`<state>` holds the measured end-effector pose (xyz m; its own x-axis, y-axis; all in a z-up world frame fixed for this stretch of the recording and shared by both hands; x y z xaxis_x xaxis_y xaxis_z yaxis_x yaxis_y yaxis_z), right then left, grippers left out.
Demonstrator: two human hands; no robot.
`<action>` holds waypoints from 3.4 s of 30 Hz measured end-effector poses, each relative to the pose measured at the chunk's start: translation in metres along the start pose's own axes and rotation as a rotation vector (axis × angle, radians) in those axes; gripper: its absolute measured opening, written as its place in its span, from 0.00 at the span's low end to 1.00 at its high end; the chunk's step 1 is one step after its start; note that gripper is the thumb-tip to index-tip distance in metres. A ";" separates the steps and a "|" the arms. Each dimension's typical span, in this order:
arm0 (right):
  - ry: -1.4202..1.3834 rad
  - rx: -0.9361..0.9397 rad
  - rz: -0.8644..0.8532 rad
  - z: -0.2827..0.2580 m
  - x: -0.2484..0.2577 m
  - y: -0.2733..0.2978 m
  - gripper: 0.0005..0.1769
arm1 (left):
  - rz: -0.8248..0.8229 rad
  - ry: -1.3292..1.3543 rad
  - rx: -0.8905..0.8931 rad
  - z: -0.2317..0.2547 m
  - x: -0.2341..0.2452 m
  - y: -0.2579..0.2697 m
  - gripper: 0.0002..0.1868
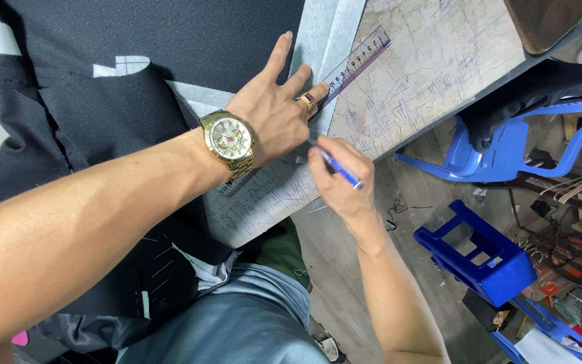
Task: The person marks a piece of dark fabric using a ruler and a pen, then uses a piece of chalk to draw additional lines on the material. They later fold the fabric over a padded pressing board and press the seams using an electric iron.
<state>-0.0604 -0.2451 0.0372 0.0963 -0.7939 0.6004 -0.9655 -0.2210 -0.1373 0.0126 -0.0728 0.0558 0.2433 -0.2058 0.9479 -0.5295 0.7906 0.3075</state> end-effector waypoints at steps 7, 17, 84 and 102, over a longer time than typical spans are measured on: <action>-0.126 0.124 -0.122 -0.007 -0.008 0.008 0.09 | -0.007 0.012 -0.001 0.000 0.000 -0.001 0.18; -0.059 0.248 -0.089 0.003 -0.020 0.016 0.12 | -0.048 0.019 -0.008 0.000 0.002 -0.002 0.18; -0.107 -0.170 0.049 0.017 0.000 -0.018 0.14 | 0.036 -0.080 -0.009 0.002 -0.010 -0.001 0.25; 0.536 0.040 -0.202 -0.001 -0.012 -0.031 0.55 | 0.337 -0.002 0.117 0.012 -0.016 0.002 0.12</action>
<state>-0.0315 -0.2285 0.0348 0.1315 -0.3377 0.9320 -0.9297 -0.3683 -0.0023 -0.0016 -0.0750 0.0426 0.0379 0.0540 0.9978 -0.6689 0.7432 -0.0149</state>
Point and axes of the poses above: each hand's wrist, its own y-axis away from the middle knuckle, its own x-axis out of the back of the hand, z = x × y, the point moved 1 cm from there along -y, towards the middle knuckle, and after that the axes turned 7 degrees about z, right-handed, at the moved point
